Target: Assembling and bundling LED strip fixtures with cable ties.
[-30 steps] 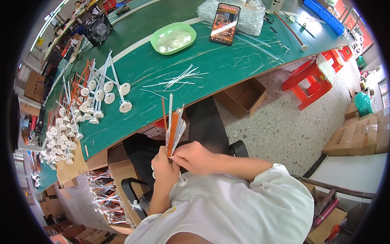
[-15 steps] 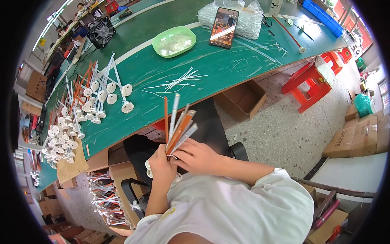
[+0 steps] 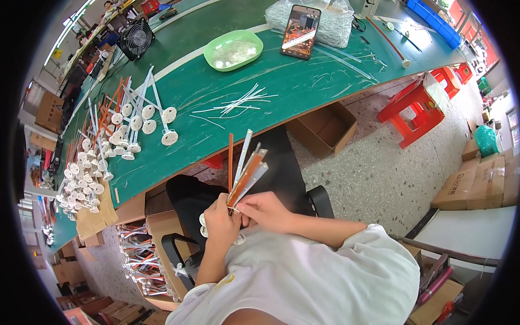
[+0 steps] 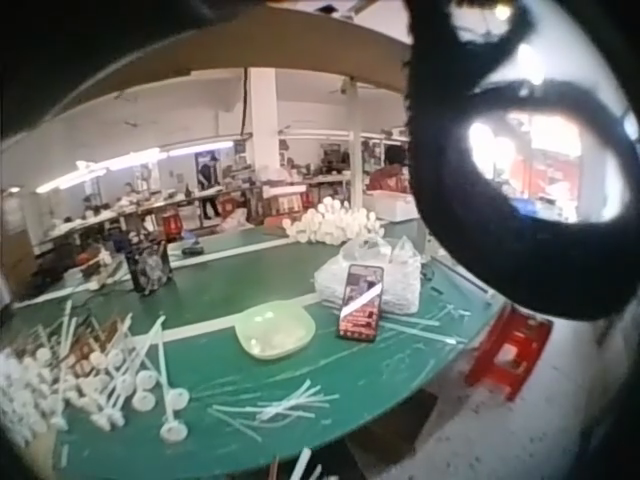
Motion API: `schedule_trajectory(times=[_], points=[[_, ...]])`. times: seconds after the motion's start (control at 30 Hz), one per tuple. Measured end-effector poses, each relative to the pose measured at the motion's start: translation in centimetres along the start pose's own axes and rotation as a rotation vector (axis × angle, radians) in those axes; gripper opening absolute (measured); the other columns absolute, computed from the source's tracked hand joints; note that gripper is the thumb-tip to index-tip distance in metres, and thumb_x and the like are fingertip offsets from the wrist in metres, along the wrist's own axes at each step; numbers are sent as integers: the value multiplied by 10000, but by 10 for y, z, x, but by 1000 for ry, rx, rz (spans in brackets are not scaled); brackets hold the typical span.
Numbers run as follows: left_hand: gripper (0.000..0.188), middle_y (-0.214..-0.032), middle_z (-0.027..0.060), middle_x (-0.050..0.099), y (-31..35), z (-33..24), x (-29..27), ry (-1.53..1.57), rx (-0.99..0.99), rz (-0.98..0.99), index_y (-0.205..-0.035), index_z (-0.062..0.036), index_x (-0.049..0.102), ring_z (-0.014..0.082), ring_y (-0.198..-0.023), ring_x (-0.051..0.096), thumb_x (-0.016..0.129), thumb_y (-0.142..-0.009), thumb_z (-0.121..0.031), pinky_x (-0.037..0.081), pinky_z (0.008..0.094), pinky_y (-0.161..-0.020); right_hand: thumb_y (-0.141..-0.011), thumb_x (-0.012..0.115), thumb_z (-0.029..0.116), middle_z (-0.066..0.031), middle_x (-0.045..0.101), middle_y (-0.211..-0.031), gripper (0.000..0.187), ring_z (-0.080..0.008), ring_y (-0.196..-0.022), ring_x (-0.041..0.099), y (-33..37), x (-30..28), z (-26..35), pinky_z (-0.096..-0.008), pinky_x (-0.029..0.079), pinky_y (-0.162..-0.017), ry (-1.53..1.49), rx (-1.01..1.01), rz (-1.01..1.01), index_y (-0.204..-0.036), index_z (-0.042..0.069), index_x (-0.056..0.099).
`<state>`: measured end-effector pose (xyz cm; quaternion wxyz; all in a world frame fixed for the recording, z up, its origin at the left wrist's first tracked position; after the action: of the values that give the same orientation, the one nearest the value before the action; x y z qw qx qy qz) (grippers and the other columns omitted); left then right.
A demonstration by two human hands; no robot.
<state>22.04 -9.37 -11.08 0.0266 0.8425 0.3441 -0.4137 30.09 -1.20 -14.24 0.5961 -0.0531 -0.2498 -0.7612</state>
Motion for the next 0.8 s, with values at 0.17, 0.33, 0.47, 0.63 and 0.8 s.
schedule_trajectory(times=[0.17,0.33,0.47,0.63,0.8], points=[[241,-712,172,580,3,3,3,-20,-1,7,-881,1,544,369,-618,602,608,-648,-2,467,456,-528,-733,653,41,-76,647,-952,258,-195,-718,637,30,14,51,-272,529,-545,1135,-1149,-175,-991,36,653],[224,-716,160,592,2,-6,2,-26,21,11,-861,-11,539,364,-627,610,609,-648,0,478,455,-538,-662,681,92,-33,644,-893,302,-171,-687,639,34,22,49,-263,504,-496,1312,-1166,-162,-958,49,642],[217,-705,166,585,4,-6,5,-64,23,44,-851,-18,525,380,-639,603,633,-663,-6,471,453,-548,-693,677,98,-35,615,-784,213,-185,-625,622,33,26,43,-274,486,-473,1282,-1151,-159,-891,37,627],[243,-698,173,574,8,-6,6,-72,38,12,-865,-9,528,396,-633,592,662,-662,-2,462,455,-548,-812,643,69,-107,644,-759,94,-162,-579,630,16,11,35,-273,511,-505,845,-690,-87,-891,20,634],[224,-696,180,573,8,-2,8,-13,-8,55,-879,-8,528,400,-643,594,643,-687,5,466,462,-563,-865,599,87,-66,651,-766,100,-139,-609,629,9,-5,10,-273,500,-520,400,-275,-200,-906,9,645]])
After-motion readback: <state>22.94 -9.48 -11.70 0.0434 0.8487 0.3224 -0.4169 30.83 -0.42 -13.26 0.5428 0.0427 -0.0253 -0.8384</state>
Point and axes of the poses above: each hand's wrist, its own y-axis away from the middle knuckle, its own x-axis out of the palm, z = x × y, the point moved 8 cm from there along -y, towards the middle knuckle
